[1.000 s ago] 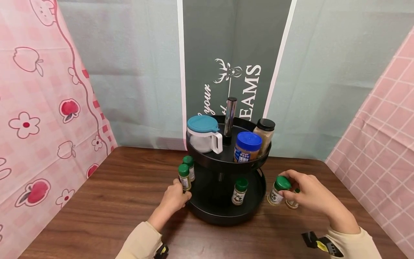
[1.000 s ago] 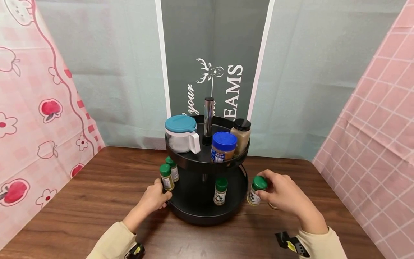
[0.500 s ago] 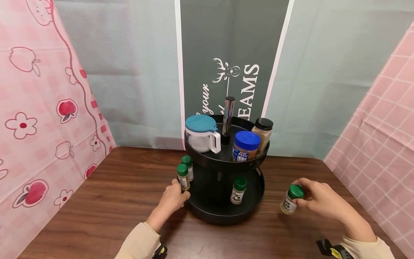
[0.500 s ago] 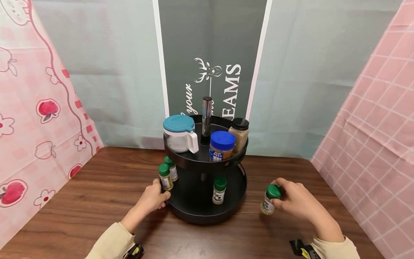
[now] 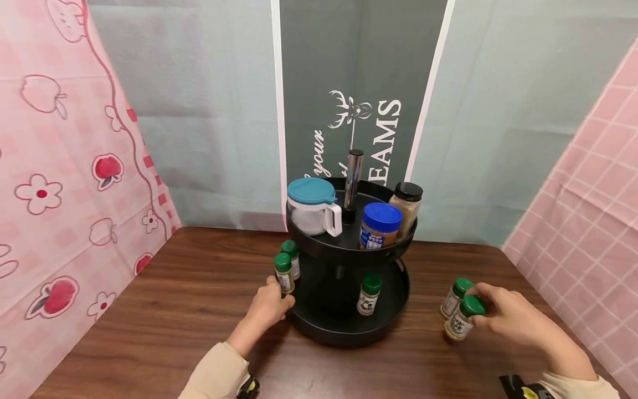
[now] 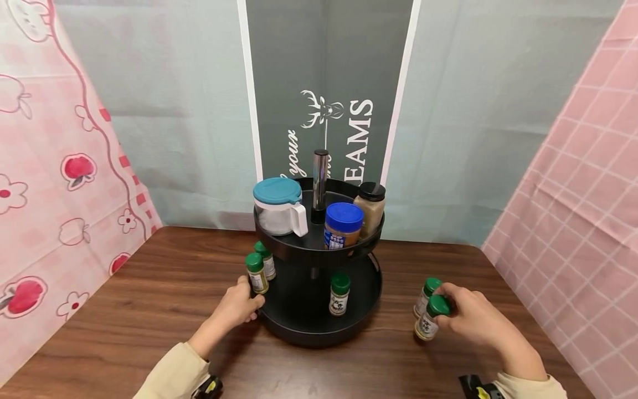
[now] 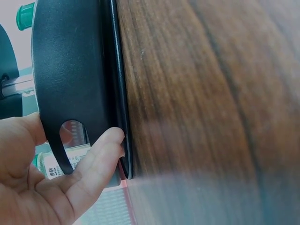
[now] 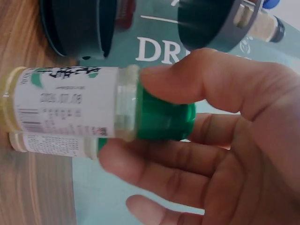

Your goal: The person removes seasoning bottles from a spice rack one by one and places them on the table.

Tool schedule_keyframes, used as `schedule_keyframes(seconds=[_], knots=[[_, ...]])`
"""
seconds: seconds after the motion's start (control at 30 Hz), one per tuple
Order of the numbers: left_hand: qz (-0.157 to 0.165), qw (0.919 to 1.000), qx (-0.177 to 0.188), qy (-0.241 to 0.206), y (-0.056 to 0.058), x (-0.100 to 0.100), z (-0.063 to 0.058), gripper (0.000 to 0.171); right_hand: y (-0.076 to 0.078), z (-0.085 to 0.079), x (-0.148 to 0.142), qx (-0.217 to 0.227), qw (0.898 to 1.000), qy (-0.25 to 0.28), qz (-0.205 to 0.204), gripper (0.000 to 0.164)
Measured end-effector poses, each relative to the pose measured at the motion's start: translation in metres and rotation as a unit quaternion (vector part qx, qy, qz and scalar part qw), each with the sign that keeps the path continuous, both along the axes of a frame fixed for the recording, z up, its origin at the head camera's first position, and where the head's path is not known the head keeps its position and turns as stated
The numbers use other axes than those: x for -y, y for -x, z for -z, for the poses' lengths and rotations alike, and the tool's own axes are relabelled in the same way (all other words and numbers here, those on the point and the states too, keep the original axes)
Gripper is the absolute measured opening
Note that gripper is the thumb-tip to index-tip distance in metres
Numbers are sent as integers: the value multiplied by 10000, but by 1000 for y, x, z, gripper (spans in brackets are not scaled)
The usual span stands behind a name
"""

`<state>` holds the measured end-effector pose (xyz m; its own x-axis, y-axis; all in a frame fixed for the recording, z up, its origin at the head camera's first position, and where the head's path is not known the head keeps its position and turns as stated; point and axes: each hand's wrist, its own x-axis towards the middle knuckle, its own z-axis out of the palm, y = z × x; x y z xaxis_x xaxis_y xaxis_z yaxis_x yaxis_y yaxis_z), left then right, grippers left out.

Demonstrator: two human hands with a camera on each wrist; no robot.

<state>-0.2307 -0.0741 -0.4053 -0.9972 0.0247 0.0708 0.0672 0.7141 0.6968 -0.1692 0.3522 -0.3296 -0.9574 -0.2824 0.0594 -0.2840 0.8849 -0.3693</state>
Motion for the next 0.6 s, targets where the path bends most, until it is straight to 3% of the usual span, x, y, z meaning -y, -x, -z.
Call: schedule_keyframes(seconds=[0.6], knots=[[-21,10000,31,39,1,-1,1,40,11,8,-32,-47,9989,-300,348,34]])
